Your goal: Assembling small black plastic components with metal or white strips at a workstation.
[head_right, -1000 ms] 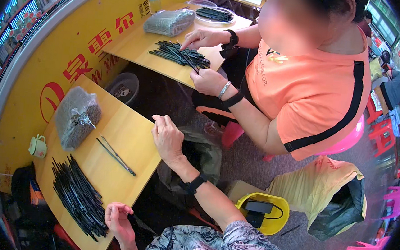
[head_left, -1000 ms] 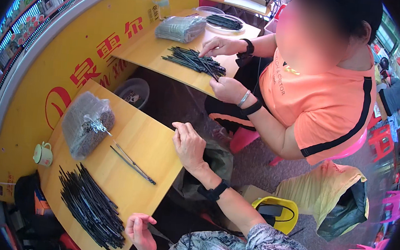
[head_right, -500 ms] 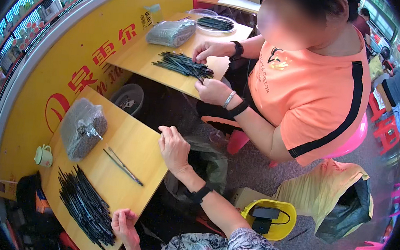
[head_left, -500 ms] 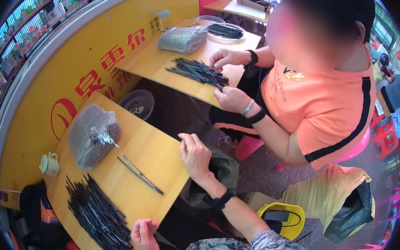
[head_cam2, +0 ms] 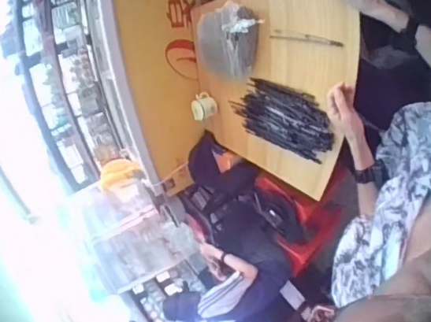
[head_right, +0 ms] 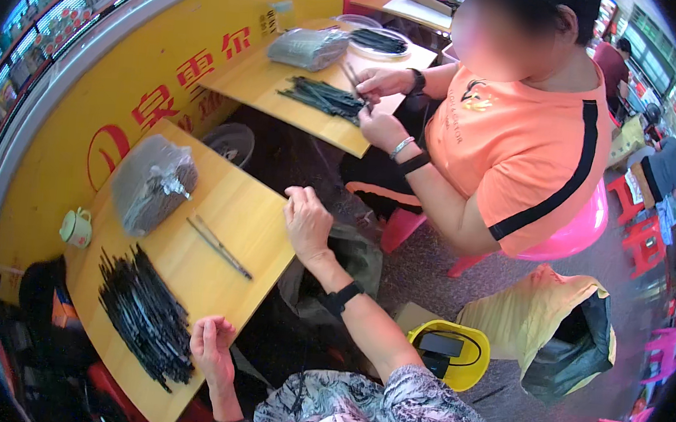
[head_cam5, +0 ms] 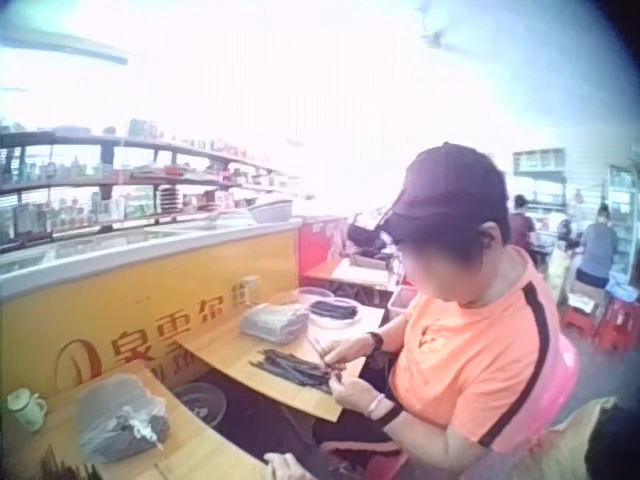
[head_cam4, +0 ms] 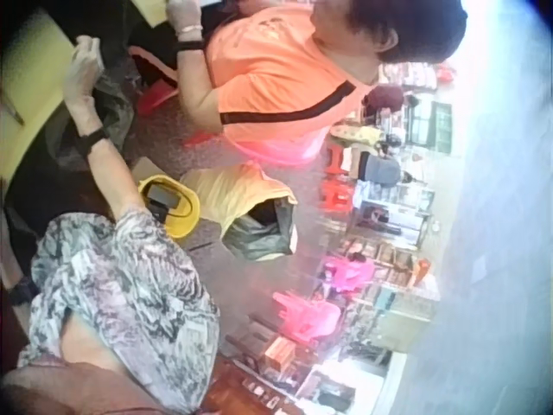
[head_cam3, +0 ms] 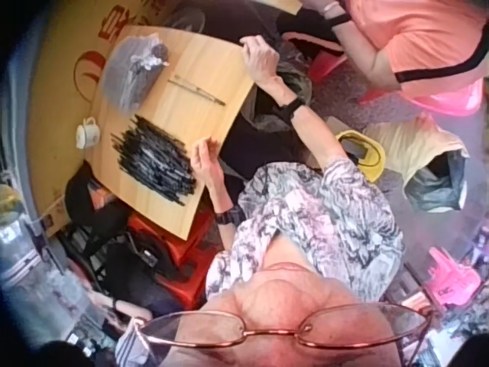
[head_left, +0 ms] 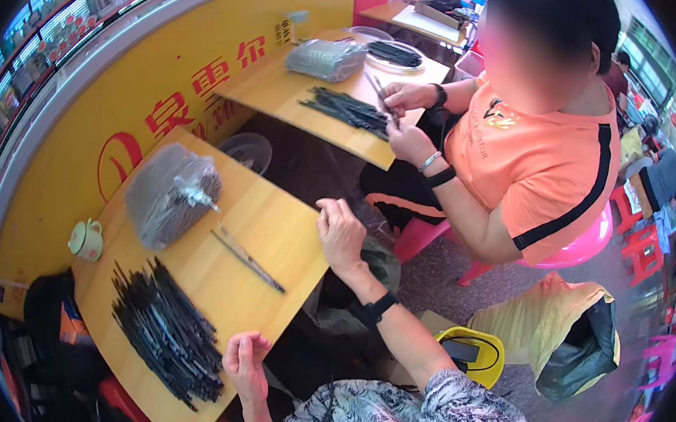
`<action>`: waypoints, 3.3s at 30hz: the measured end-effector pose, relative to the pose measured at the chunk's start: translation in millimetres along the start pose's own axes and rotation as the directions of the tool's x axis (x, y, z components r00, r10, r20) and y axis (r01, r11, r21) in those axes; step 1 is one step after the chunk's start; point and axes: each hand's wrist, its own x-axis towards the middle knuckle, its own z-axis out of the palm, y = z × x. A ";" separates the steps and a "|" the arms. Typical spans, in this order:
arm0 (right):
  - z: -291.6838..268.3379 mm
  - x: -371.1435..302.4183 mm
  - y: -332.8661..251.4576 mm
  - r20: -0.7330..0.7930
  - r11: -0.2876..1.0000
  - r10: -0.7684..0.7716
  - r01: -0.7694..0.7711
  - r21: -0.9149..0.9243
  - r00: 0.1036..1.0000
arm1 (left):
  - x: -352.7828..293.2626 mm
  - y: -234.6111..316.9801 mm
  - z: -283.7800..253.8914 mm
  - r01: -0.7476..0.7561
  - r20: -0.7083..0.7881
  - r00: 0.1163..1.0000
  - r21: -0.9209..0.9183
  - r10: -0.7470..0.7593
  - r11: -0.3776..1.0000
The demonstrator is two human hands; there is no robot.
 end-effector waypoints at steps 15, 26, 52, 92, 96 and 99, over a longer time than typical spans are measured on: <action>-9.7 17.7 -7.6 0.245 0.993 -0.012 -0.017 0.116 0.969 | -62.0 90.7 -81.0 -0.236 -0.217 0.924 0.329 0.316 0.914; -3.4 -77.9 -188.7 0.705 0.868 -0.311 -0.112 0.483 0.637 | -68.2 79.3 -102.5 -0.131 -0.413 0.880 0.266 0.236 0.955; -6.8 -94.8 -191.5 0.918 0.790 -0.198 -0.499 0.356 0.342 | -66.8 68.2 -67.6 0.111 -0.099 0.992 0.315 -0.084 0.943; -87.9 -109.0 -140.9 0.846 0.900 -0.098 -0.317 0.300 0.524 | -53.4 43.6 -48.7 0.202 -0.144 0.951 -0.377 -0.272 0.904; -91.4 -106.6 -130.8 0.801 0.862 -0.067 -0.370 0.346 0.594 | -57.6 42.8 -41.7 0.169 -0.145 0.956 -0.439 -0.256 0.883; -91.3 -102.3 -129.0 0.770 0.824 -0.020 -0.426 0.373 0.637 | -59.7 38.3 -36.3 0.192 -0.102 0.960 -0.437 -0.261 0.879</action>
